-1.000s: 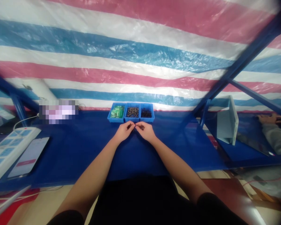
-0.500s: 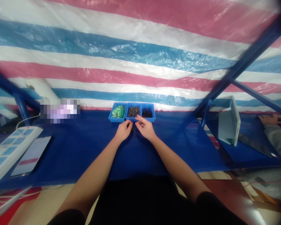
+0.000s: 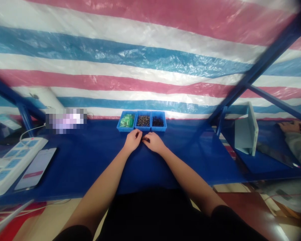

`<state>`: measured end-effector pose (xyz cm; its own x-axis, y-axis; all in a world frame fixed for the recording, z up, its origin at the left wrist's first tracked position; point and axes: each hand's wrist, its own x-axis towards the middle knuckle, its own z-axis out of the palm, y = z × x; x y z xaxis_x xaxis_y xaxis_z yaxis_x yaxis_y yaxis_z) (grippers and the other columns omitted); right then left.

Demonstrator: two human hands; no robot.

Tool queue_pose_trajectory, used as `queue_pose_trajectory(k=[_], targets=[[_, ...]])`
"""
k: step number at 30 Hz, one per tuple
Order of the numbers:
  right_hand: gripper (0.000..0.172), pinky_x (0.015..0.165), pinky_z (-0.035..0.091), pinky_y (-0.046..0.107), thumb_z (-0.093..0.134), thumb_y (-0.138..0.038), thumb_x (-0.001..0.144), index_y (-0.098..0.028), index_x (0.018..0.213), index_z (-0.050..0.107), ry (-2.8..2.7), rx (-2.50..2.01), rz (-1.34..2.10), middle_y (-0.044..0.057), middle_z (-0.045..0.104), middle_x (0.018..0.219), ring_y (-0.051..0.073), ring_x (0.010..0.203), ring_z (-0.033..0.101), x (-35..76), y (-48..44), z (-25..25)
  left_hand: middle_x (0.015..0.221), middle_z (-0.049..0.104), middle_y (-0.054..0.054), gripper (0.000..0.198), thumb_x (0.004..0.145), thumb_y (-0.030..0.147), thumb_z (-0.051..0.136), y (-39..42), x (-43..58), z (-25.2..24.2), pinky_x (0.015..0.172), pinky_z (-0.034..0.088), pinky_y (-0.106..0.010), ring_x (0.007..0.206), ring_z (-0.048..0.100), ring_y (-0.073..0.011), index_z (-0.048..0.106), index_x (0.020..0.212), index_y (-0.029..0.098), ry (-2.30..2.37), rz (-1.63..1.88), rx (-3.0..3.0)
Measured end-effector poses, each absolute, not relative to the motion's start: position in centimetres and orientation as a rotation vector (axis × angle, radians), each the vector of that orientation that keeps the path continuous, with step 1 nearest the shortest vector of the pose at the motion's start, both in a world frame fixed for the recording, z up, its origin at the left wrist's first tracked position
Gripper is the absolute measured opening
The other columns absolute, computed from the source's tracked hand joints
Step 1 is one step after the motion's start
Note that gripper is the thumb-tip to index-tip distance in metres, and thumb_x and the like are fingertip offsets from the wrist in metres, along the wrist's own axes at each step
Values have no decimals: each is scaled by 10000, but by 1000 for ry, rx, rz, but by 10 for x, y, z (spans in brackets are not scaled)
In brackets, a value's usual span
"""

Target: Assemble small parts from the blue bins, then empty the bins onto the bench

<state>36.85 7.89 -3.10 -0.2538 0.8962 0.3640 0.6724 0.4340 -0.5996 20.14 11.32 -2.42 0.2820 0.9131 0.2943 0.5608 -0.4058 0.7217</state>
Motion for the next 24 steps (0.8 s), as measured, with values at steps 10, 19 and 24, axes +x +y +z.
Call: queue_pose_trajectory(k=[10, 19, 24], targets=[[178, 772, 549, 284, 616, -278, 806, -188, 944, 685, -1406, -1272, 829, 30, 723, 896, 153, 796, 672, 377, 82, -40, 919, 700, -20, 249, 890, 371, 512, 109, 204, -22, 772, 495, -292, 802, 640, -168, 641, 1029, 210, 1110, 930, 2024], [198, 759, 554, 287, 633, -288, 802, -182, 951, 711, -1413, -1263, 850, 40, 733, 888, 153, 768, 678, 378, 81, -37, 849, 682, -1, 240, 884, 410, 538, 109, 205, -24, 729, 488, -270, 754, 625, -146, 626, 979, 207, 1075, 969, 1991], [203, 784, 554, 298, 638, -276, 802, -193, 975, 707, -1408, -1253, 854, 40, 733, 913, 155, 788, 681, 377, 80, -37, 864, 680, 4, 229, 897, 406, 525, 109, 205, -23, 739, 473, -268, 772, 622, -147, 636, 948, 213, 1072, 948, 2010]])
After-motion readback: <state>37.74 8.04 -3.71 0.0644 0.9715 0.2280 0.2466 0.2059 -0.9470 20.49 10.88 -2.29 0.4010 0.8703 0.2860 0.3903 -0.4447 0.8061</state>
